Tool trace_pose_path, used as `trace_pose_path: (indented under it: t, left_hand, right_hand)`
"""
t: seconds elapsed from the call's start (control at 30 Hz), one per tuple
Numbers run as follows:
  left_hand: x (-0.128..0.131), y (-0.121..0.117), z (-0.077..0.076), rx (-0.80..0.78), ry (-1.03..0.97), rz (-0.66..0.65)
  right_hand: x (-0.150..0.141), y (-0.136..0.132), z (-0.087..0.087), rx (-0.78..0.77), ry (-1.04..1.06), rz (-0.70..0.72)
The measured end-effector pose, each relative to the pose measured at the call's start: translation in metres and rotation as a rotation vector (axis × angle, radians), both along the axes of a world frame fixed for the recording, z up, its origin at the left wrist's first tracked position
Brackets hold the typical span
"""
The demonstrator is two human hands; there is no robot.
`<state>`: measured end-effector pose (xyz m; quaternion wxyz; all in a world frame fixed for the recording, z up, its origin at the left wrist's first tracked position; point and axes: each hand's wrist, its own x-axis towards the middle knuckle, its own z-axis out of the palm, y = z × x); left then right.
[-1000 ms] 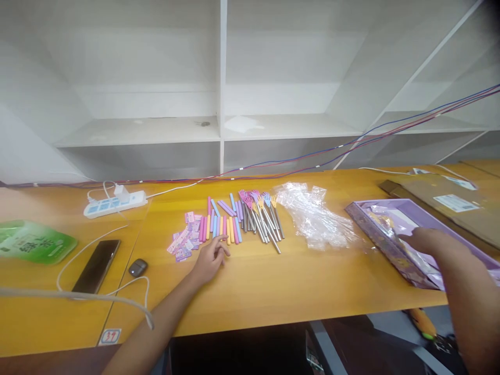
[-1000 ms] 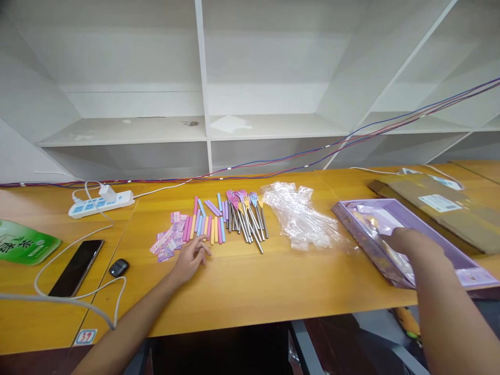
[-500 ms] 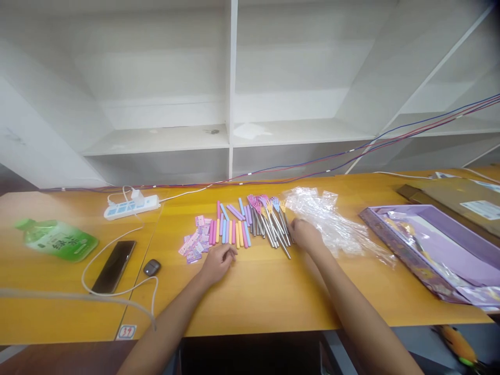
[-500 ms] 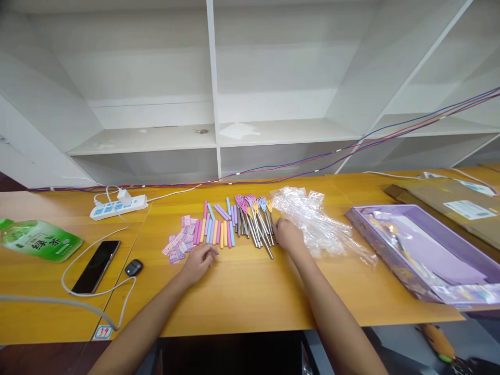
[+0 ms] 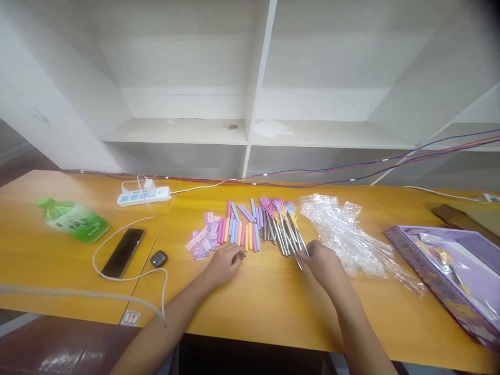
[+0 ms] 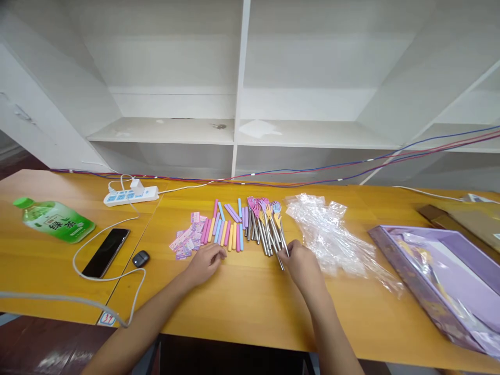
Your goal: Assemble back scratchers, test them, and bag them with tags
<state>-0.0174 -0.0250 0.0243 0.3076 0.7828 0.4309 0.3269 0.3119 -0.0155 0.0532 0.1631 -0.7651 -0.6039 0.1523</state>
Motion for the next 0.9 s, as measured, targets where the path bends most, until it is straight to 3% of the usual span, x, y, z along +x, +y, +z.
trace_pose_path:
  t: [0.07,0.17,0.27,0.4,0.5,0.57,0.73,0.9]
  left_hand:
    - [0.0,0.0,0.001,-0.045,-0.033,0.026]
    - [0.0,0.0,0.004,-0.207,-0.199,-0.001]
    - [0.001,-0.001,0.005,-0.353,-0.362,-0.102]
    - [0.002,-0.001,0.005,-0.314,-0.296,-0.056]
    - [0.0,0.001,0.004,-0.269,-0.221,-0.016]
    - [-0.002,0.002,0.004,-0.241,-0.166,-0.003]
    - [-0.006,0.005,0.007,-0.213,-0.036,0.004]
    - [-0.004,0.007,0.008,-0.198,-0.001,0.002]
  right_hand:
    - [-0.024,-0.015,0.002,0.037,0.208,0.08]
    - [-0.07,-0.031,0.007,0.056,0.554,0.346]
    - [-0.109,-0.033,0.01,0.049,0.68,0.521]
    - [-0.124,-0.004,0.011,0.104,0.462,0.423]
    - [-0.123,0.025,0.012,0.029,0.226,0.294]
    - [-0.125,0.038,0.011,-0.033,0.119,0.286]
    - [-0.142,0.041,-0.003,-0.052,-0.168,0.302]
    - [-0.148,0.037,-0.012,-0.035,-0.258,0.293]
